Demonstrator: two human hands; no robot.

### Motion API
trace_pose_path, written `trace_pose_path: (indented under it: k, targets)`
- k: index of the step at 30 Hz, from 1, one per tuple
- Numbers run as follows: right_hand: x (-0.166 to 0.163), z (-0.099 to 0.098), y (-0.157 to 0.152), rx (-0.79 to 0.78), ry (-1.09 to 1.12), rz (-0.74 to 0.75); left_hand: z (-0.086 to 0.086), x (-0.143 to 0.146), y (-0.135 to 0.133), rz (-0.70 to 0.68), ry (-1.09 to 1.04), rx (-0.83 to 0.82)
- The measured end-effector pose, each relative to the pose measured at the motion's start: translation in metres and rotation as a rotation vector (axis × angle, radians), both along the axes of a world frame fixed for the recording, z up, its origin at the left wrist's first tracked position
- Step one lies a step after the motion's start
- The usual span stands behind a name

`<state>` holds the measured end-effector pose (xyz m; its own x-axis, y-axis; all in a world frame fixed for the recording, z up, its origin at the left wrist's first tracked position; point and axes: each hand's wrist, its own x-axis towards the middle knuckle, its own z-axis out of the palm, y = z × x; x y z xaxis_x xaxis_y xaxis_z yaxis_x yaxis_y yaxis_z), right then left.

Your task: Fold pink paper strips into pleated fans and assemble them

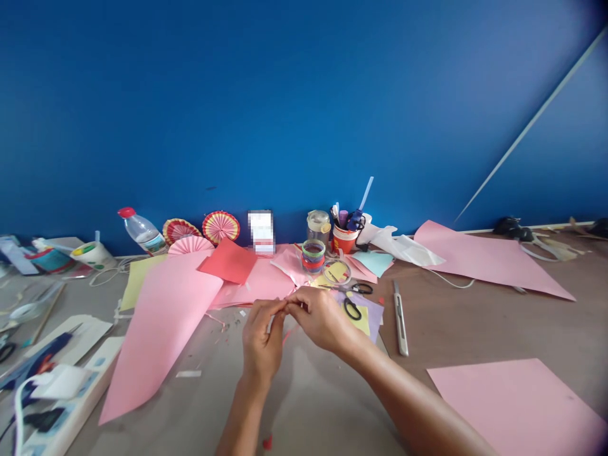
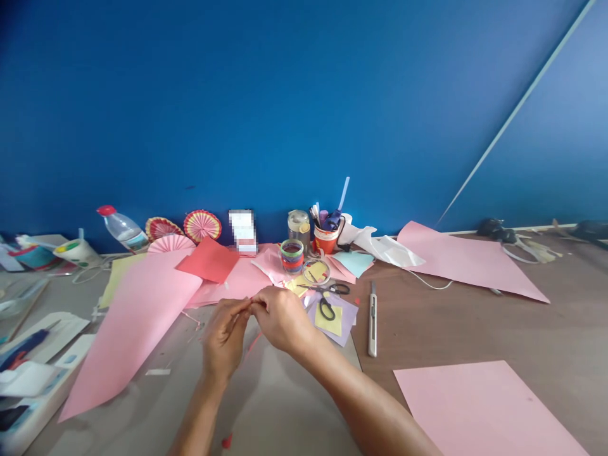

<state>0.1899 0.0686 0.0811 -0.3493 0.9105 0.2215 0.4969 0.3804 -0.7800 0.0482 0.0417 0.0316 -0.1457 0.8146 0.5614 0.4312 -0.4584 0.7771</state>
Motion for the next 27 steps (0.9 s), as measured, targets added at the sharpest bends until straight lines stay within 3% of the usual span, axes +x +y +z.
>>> trace_pose_path:
  k: [5,14,21,27]
  targets:
    - [-0.0014,0.0025,-0.0019,-0.012,-0.062,-0.031,-0.0015,0.0011,0.0001,0.015,0.060,0.042]
    - [-0.0004,0.0043,-0.0016,-0.076,0.035,0.012,-0.0026,0.0009,0.0005,-0.009,-0.060,-0.036]
    - [-0.0022,0.0053,-0.0044,0.008,-0.099,-0.026,-0.0037,0.0005,0.0006,0.019,0.035,0.022]
    - [-0.0007,0.0073,-0.0057,0.042,-0.069,-0.027,0.0005,0.0025,-0.0018,0.012,-0.070,-0.109]
